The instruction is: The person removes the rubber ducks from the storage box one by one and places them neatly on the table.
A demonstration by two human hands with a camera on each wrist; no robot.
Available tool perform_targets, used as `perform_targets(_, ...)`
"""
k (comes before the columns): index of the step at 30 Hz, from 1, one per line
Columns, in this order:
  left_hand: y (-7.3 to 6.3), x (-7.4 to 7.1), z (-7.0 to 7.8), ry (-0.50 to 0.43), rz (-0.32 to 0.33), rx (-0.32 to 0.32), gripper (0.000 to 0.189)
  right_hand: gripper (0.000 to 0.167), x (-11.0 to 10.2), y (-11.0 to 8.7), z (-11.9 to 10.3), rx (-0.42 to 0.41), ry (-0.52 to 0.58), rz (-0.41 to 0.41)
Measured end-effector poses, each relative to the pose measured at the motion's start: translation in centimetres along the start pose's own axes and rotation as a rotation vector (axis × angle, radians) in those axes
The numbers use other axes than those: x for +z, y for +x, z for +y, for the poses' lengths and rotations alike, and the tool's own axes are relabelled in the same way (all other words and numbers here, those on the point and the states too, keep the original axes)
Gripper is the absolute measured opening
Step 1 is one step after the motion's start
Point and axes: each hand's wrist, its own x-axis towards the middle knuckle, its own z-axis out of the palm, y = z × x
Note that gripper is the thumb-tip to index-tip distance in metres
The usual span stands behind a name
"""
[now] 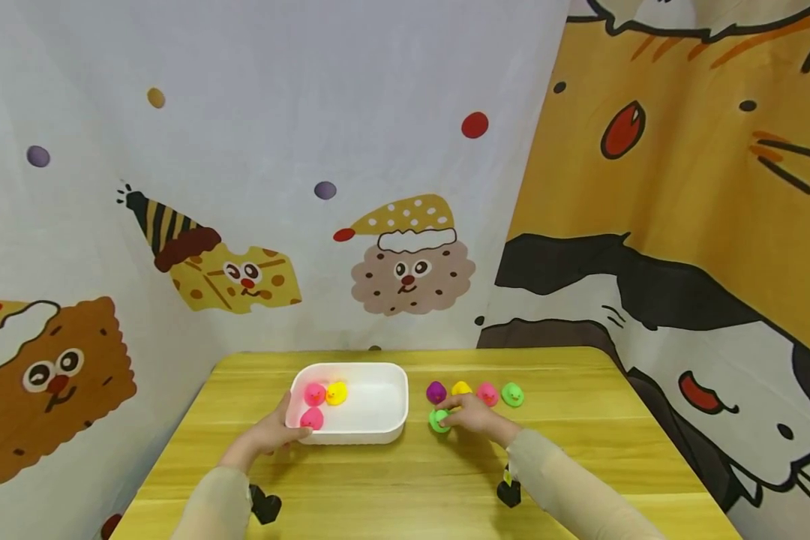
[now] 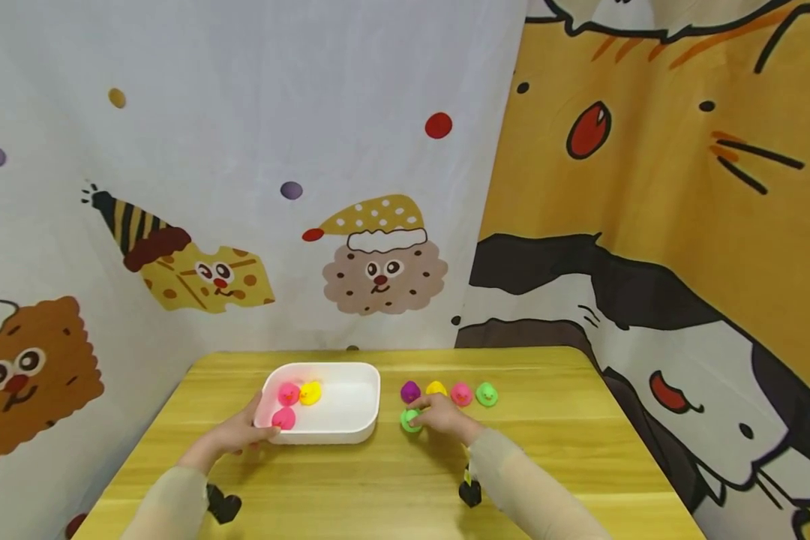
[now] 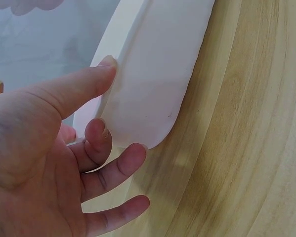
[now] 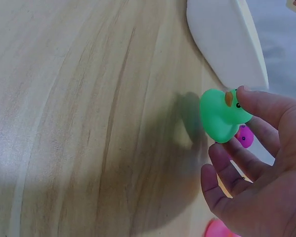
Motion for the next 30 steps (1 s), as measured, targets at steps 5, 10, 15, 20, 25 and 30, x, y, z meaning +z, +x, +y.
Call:
perform_targets(5, 0.0, 0.0, 0.0, -0.007, 0.003, 0.000, 0.105, 0.031, 0.1, 0.1, 0.4, -0.010, 0.026, -0.018)
perform_targets(10, 0.0, 0.0, 0.1, 0.004, 0.008, -0.010, 0.105, 0.033, 0.1, 0.3, 0.4, -0.018, 0.024, -0.040)
perform_targets(15, 0.1, 0.0, 0.2, 0.013, 0.013, -0.008, 0.104, 0.033, 0.1, 0.6, 0.6, -0.013, 0.020, -0.052)
perform_targets(20, 0.1, 0.0, 0.2, 0.018, 0.013, 0.001, 0.104, 0.032, 0.2, 0.9, 0.7, -0.006, 0.034, -0.059)
perform_targets(25, 0.1, 0.0, 0.0, 0.016, 0.008, 0.002, 0.104, 0.034, 0.3, 1.0, 0.9, 0.006, 0.041, -0.068)
perform_targets(30, 0.0, 0.0, 0.1, 0.011, 0.006, 0.008, 0.104, 0.035, 0.4, 1.0, 0.9, 0.013, 0.032, -0.080)
